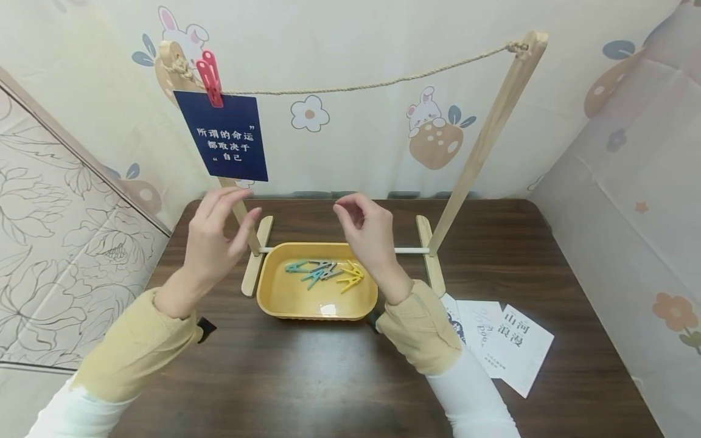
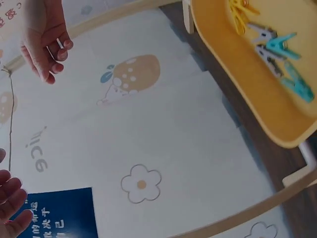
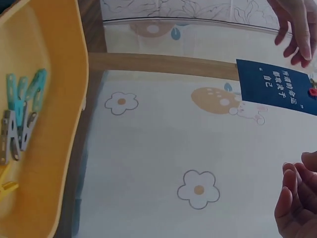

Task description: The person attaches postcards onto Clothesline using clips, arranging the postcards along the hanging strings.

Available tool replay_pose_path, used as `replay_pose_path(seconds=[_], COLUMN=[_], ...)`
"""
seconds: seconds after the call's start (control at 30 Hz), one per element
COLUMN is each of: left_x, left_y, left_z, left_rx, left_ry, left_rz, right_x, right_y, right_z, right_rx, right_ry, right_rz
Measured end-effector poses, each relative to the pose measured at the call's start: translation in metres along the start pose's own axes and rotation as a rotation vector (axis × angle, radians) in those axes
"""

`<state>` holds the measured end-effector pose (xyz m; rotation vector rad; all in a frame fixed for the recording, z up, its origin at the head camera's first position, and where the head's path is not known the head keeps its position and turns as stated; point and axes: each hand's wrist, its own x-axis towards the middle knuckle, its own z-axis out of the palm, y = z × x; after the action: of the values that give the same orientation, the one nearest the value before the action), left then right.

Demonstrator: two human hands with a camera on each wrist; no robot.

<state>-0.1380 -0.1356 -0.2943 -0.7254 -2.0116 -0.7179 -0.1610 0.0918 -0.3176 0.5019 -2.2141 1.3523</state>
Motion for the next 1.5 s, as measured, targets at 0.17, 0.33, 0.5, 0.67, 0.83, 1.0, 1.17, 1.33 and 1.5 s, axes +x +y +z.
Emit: replay_pose_path(seconds=[0.17, 0.33, 0.5, 0.67, 0.83, 1.0, 1.17, 1.33, 1.5], left_x=[-0.020, -0.042, -0.062, -0.077, -0.092, -0.107, -0.120, -0.129, -0.135], left_y=[0.002, 0.004, 0.007, 0.008, 0.007, 0.002, -0.002, -0.005, -0.010], left_z=[0.008, 0.020, 0.031, 0.042, 0.052, 0.062, 0.072, 0.078, 0.084], left_rx=[-0.030, -0.068, -0.090, -0.113, -0.123, -0.124, -0.146, -0.150, -0.125], left_ry=[-0.049, -0.112, -0.165, -0.173, -0.208, -0.253, -0.301, -0.375, -0.469], left_rz=[-0.077, -0.157, -0.232, -0.291, -0.377, -0.452, -0.537, -0.630, -0.677], right_x=[-0.016, -0.033, -0.048, -0.059, -0.069, -0.079, -0.088, -0.096, -0.103], right_y=[0.012, 0.024, 0.032, 0.040, 0.049, 0.061, 0.075, 0.088, 0.100], right_z=[-0.004, -0.004, -0.001, -0.001, -0.001, -0.002, -0.001, 0.001, 0.004], right_rx=[-0.013, 0.000, 0.005, -0.001, -0.012, -0.016, -0.037, -0.084, -0.141], right_ry=[0.003, 0.002, 0.001, 0.032, 0.050, 0.060, 0.064, 0.061, 0.006], right_rz=[0.039, 0.100, 0.161, 0.196, 0.237, 0.287, 0.317, 0.359, 0.405])
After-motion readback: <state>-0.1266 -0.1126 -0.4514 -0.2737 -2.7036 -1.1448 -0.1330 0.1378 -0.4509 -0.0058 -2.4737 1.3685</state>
